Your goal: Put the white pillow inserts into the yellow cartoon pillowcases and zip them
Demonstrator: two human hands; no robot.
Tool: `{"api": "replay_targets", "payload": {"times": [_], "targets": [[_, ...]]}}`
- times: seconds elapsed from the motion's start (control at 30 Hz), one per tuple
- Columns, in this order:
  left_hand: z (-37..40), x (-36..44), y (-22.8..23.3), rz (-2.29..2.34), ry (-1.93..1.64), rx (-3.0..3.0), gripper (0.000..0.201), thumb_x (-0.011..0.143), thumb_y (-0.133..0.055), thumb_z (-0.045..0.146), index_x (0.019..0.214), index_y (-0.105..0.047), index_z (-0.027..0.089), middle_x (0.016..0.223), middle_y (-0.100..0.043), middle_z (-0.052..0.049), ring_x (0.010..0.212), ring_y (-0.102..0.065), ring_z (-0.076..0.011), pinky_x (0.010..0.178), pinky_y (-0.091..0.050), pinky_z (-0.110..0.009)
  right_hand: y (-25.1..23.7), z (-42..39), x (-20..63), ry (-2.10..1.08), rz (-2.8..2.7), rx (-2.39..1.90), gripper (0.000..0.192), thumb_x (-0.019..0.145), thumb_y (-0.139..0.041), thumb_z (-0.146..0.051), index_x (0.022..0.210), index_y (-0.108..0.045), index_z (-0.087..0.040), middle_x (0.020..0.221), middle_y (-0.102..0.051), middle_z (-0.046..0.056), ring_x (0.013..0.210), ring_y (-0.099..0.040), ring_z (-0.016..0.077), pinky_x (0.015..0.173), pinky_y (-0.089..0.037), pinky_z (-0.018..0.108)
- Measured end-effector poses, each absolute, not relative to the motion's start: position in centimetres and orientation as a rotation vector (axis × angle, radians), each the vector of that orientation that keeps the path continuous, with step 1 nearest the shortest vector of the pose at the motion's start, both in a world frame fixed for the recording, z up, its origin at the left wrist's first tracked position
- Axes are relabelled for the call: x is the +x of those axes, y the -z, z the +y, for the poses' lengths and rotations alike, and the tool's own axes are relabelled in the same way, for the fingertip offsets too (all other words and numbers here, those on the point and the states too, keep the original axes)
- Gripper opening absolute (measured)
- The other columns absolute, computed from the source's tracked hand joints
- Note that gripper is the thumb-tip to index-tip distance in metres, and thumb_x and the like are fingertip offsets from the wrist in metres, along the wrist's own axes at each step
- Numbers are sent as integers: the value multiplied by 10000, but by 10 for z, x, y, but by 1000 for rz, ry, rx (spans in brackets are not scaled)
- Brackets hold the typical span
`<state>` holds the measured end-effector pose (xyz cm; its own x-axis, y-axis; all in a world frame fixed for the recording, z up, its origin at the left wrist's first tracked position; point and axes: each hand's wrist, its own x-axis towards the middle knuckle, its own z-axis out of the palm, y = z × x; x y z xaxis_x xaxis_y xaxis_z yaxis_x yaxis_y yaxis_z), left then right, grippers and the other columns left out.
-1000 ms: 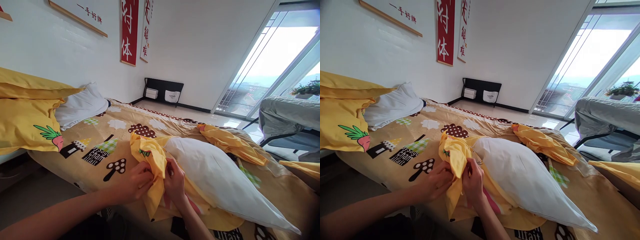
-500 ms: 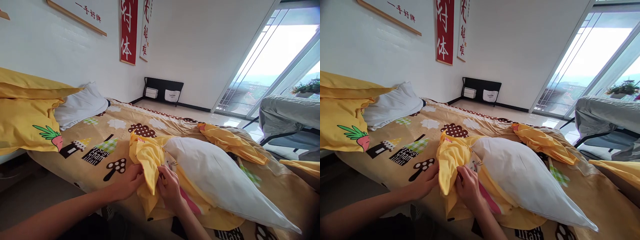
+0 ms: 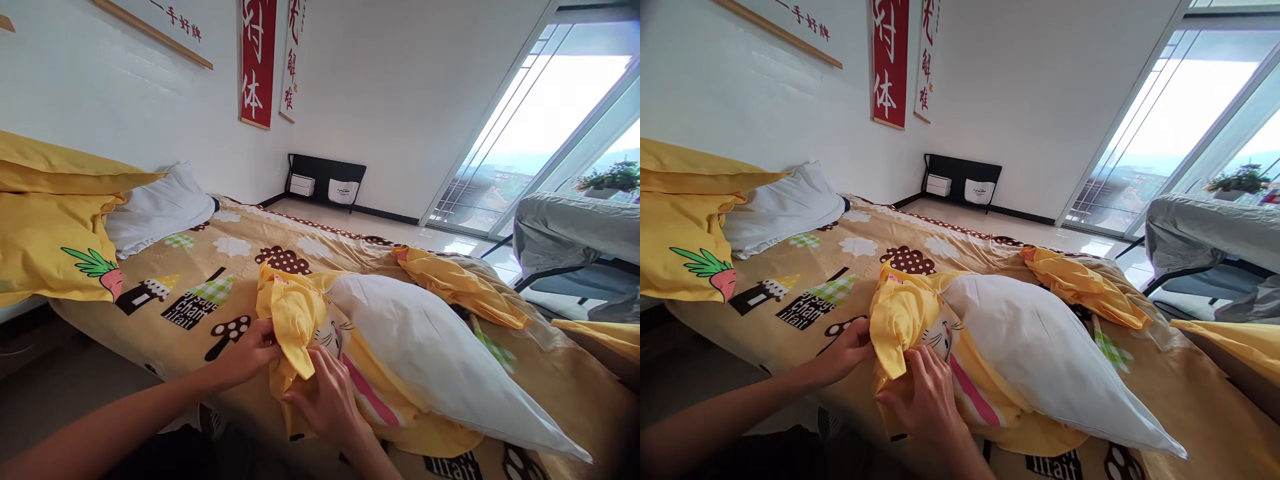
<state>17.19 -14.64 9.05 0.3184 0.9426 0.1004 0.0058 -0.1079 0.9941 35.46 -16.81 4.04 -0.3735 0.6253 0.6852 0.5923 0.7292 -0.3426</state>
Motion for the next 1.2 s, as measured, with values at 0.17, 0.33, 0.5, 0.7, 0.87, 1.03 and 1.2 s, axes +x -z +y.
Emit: {"api": "replay_targets", "payload": {"times": [0.17,0.33,0.5,0.7,0.87,1.03,1.2], "targets": [[-144,170,-92,907,-1108,1309,316,640,-776,423,773,-735,139,797,-719,-59,834,-636,-235,796,-489,-315,-40,-168,346,180,-2069,-887,190,941,-461,-179,754,-461,-205,677,-534,6,630,-481,142,588,-358,248],[-140,162,-91,822,-1226,1237,261,645,-810,387,741,-743,154,726,-703,-36,708,-617,-174,705,-483,-264,-31,-164,360,221,-2184,-797,297,950,-474,-150,664,-408,-196,616,-474,-13,584,-418,116,558,-269,250],[-141,155,-101,700,-1186,1271,272,679,-800,394,829,-768,169,780,-721,-49,689,-628,-161,713,-490,-257,-34,-165,383,122,-2265,-849,295,959,-452,-161,666,-433,-190,621,-487,-15,573,-422,105,563,-281,243],[-141,141,-114,708,-754,1475,247,649,-795,336,836,-764,178,819,-732,-47,767,-653,-198,729,-509,-262,-61,-165,405,-191,-2481,-985,291,943,-522,-268,664,-510,-189,690,-582,-3,673,-534,127,696,-390,249],[-149,141,-116,874,-676,1705,225,670,-755,307,855,-740,180,830,-725,-42,781,-635,-209,708,-516,-262,-79,-177,391,-539,-2151,-964,128,940,-519,-271,886,-619,-213,818,-622,8,731,-582,119,666,-452,217],[-158,148,-125,758,-557,1831,140,697,-704,252,817,-739,190,732,-698,-21,808,-622,-230,820,-506,-293,-80,-191,353,-535,-2010,-839,101,925,-520,-270,869,-576,-207,790,-613,-3,710,-579,108,646,-445,205],[-156,145,-128,831,-593,1735,137,688,-575,282,681,-687,203,734,-664,-4,763,-570,-199,721,-472,-239,-61,-190,334,-181,-1986,-1010,224,817,-641,-323,748,-457,-215,652,-517,-40,539,-485,100,507,-375,216]]}}
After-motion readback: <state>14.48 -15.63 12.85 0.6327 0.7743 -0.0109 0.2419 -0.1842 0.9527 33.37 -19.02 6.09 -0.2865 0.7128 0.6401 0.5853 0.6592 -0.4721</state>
